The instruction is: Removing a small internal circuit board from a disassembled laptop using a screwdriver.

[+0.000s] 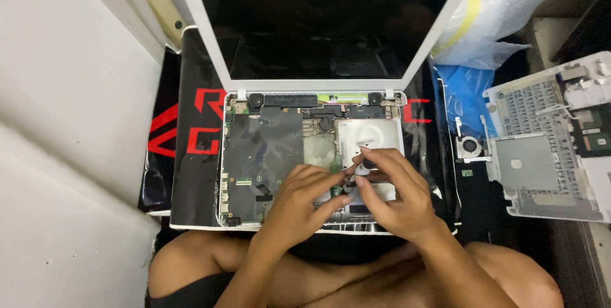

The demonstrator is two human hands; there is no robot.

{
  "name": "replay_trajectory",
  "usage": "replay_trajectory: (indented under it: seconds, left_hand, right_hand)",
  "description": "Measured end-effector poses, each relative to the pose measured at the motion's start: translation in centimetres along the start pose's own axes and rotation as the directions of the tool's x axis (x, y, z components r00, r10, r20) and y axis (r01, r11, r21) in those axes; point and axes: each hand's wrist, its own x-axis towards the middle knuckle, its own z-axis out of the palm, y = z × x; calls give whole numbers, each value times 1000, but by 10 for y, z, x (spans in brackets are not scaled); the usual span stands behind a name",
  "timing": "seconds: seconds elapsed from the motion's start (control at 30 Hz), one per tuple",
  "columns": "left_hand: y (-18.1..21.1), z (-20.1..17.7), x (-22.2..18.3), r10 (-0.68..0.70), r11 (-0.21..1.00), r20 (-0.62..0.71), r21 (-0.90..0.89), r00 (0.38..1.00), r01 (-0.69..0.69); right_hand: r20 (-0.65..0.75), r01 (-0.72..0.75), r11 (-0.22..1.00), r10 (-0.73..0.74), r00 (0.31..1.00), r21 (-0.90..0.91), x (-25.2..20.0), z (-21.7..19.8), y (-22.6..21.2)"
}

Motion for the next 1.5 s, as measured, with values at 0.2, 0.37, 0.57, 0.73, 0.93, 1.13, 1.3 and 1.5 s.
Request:
replay_trajectory:
  seconds: [0.2,0.37,0.57,0.73,0.93,1.13,1.3,1.5]
  left_hand:
    - [-14,7,-1,24,1000,-90,-13,996,-25]
    - [-24,10,-2,99,987,-109,-119,989,-112]
    - [-29,14,-2,93,990,-107,-97,990,-103]
    - [-27,12,-2,92,989,-108,-107,990,-104]
    - [-28,11,-1,111,986,-95,-112,989,-121]
    - [-22,-4,-2,147,983,22,-111,989,-144]
    - [-18,-12,-3,89,992,120,-103,989,-76]
    - [-2,-8,-2,129,984,133,-139,983,-111]
  right_hand:
    - [16,39,996,-38,999,-75,-1,4,5]
    - [-93,149,988,-151,984,-38,1,11,16]
    - [-107,180,982,-184,977,-51,4,11,13]
    - [-114,203,977,-209,971,-66,5,13,12]
    - [-103,227,971,-235,967,-81,5,12,14]
    - [21,227,973,-226,974,-32,-15,2,13]
    - [25,190,980,-189,982,-61,-29,12,-3]
    - [-31,158,982,-162,986,-101,-34,11,-6]
